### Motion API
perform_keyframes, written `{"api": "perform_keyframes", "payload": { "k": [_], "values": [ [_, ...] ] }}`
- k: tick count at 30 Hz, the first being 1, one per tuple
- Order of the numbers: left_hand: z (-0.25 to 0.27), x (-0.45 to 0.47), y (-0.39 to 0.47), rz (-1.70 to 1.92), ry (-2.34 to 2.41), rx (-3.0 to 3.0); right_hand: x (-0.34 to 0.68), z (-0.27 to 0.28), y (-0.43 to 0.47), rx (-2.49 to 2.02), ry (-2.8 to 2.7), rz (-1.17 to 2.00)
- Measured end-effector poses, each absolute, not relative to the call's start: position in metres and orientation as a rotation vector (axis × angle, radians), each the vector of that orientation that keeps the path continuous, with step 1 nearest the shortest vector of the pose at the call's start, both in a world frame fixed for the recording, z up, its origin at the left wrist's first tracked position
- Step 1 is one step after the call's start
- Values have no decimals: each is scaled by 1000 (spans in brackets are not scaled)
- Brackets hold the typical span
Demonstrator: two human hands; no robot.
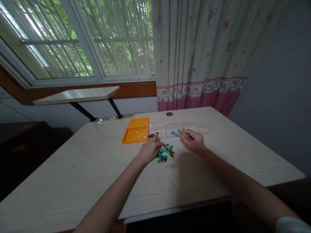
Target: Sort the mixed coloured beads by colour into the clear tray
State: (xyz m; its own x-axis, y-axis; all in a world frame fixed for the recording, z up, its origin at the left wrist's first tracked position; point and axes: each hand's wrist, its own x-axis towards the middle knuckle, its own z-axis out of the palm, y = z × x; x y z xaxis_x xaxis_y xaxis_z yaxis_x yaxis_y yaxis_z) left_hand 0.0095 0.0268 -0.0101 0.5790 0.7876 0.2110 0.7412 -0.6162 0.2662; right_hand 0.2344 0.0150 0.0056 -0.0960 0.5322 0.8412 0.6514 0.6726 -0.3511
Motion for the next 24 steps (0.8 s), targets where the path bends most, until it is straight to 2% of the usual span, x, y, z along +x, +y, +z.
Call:
{"api": "perform_keyframes", "payload": {
  "k": [15,19,24],
  "values": [
    [-6,6,27,401,1436,2682,240,9,17,-923,-1855,-310],
    [-6,5,26,344,1457,2688,261,19,23,-1100,-2017,-331],
    [-6,5,27,336,1466,2673,313,31,40,-1574,-2003,-253]
  ]
}}
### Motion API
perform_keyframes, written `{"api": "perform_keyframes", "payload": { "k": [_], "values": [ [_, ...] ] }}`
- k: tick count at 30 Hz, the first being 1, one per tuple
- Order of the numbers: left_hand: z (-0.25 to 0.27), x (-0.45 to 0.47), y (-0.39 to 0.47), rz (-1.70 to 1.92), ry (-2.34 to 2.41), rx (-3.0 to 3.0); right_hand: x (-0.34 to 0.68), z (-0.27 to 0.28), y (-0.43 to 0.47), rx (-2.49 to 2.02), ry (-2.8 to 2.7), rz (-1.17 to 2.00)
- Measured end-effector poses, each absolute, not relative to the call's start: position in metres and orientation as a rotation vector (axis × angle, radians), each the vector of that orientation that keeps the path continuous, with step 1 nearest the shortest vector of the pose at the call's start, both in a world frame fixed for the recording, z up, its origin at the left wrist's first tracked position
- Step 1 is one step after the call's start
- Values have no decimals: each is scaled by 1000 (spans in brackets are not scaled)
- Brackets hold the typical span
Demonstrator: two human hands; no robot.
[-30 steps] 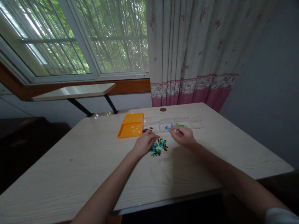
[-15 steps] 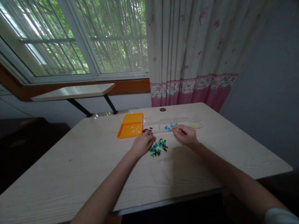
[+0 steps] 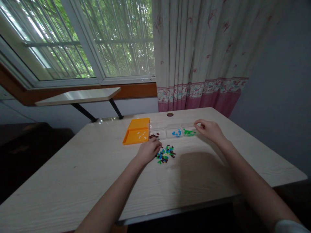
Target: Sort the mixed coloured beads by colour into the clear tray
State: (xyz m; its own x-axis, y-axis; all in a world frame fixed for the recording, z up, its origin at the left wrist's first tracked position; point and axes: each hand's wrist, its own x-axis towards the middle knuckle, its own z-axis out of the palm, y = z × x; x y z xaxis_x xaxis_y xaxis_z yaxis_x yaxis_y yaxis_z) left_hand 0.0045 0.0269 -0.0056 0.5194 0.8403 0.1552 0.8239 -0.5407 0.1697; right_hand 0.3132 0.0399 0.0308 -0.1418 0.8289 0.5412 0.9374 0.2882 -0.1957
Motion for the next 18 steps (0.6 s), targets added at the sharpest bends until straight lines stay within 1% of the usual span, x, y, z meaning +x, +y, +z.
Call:
{"api": "perform_keyframes", "payload": {
  "k": [4,8,14,18],
  "values": [
    [-4,5,27,332,1459,2665,351,25,56,-1819,-2070,-106],
    [-3,6,27,349,1437,2680,366,15,63,-1927,-2080,-73],
    [-4,5,26,444,1403,2673,372,11,62,-1932,-2030,-75],
    [-4,8,25,561,1389,2570,358,17,60,-1840,-2014,-66]
  ]
}}
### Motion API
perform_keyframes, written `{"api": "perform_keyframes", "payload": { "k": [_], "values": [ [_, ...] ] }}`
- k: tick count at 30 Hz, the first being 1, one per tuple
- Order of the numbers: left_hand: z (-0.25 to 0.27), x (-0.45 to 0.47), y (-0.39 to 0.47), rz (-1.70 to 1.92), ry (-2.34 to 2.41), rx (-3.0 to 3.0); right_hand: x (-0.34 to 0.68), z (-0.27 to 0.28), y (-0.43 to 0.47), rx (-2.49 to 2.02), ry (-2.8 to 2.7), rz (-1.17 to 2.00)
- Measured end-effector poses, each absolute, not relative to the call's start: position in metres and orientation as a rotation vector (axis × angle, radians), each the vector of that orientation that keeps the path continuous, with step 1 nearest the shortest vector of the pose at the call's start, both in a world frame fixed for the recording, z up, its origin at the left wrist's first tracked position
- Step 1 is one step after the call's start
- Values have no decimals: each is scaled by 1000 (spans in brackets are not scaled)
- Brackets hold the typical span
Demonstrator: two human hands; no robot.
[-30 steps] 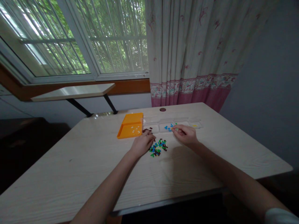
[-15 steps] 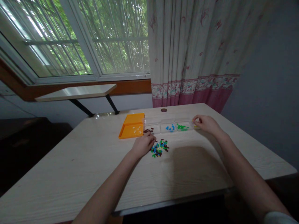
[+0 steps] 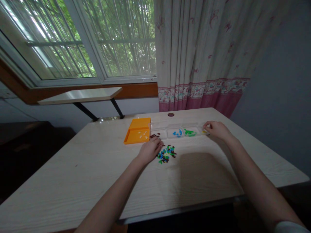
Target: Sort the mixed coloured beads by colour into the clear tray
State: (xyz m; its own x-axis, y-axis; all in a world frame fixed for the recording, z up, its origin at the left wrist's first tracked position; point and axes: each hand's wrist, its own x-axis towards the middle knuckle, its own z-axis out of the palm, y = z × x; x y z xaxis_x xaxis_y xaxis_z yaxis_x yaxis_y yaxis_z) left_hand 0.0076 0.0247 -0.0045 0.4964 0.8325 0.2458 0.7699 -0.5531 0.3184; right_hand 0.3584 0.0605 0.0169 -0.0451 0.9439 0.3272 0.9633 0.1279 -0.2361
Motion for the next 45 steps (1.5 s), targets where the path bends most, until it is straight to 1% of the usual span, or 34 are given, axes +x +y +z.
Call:
{"api": "perform_keyframes", "payload": {
  "k": [3,7,12,20,24,31,42,45],
  "values": [
    [-4,11,23,672,1325,2490,324,17,52,-1678,-2088,22],
    [-1,16,19,761,1195,2463,260,5,30,-1383,-2262,180],
    [1,20,14,817,1121,2471,216,-11,10,-1270,-2317,293],
    [0,23,13,804,1092,2479,219,-11,10,-1197,-2270,288],
    [2,24,12,868,1075,2394,218,-14,11,-1136,-2191,267],
    [0,26,15,1013,1047,2239,218,-19,15,-1080,-2039,337],
    [1,29,14,1063,1071,2198,218,-21,16,-1088,-2057,349],
    [3,27,14,1170,1134,2185,223,-19,20,-1149,-2148,354]
  ]
}}
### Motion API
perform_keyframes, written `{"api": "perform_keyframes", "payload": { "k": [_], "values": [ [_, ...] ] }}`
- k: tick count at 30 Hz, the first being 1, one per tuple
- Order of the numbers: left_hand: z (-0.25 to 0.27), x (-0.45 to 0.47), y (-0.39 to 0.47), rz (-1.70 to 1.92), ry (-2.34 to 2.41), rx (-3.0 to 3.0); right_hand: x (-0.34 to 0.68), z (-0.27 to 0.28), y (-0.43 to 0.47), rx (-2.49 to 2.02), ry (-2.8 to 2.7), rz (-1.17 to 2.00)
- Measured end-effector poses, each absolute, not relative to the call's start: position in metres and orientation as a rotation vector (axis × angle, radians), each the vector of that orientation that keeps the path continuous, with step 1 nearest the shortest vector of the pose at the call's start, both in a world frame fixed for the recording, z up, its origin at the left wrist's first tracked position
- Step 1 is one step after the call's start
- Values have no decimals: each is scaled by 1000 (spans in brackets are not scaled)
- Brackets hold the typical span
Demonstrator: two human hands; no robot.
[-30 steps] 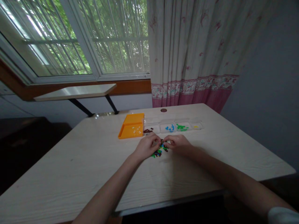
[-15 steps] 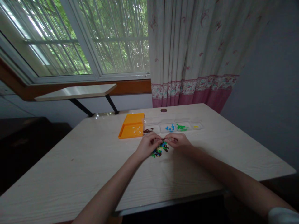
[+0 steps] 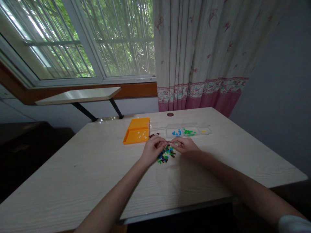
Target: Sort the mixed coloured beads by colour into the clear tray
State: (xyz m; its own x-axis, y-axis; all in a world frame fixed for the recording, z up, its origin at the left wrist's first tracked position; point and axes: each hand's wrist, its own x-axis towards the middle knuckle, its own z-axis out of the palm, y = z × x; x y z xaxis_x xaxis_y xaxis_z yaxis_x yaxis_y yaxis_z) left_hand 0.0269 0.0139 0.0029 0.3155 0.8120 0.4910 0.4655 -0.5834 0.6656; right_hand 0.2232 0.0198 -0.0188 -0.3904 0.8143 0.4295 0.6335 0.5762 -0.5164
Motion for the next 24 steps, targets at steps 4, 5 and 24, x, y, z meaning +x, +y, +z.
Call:
{"api": "perform_keyframes", "payload": {
  "k": [4,5,24],
  "values": [
    [7,19,14,1481,1333,2079,233,-17,26,-1272,-2296,301],
    [8,17,15,1542,1370,2051,235,-18,27,-1296,-2323,300],
    [10,14,15,1717,1312,2086,233,-15,27,-1375,-2473,311]
  ]
}}
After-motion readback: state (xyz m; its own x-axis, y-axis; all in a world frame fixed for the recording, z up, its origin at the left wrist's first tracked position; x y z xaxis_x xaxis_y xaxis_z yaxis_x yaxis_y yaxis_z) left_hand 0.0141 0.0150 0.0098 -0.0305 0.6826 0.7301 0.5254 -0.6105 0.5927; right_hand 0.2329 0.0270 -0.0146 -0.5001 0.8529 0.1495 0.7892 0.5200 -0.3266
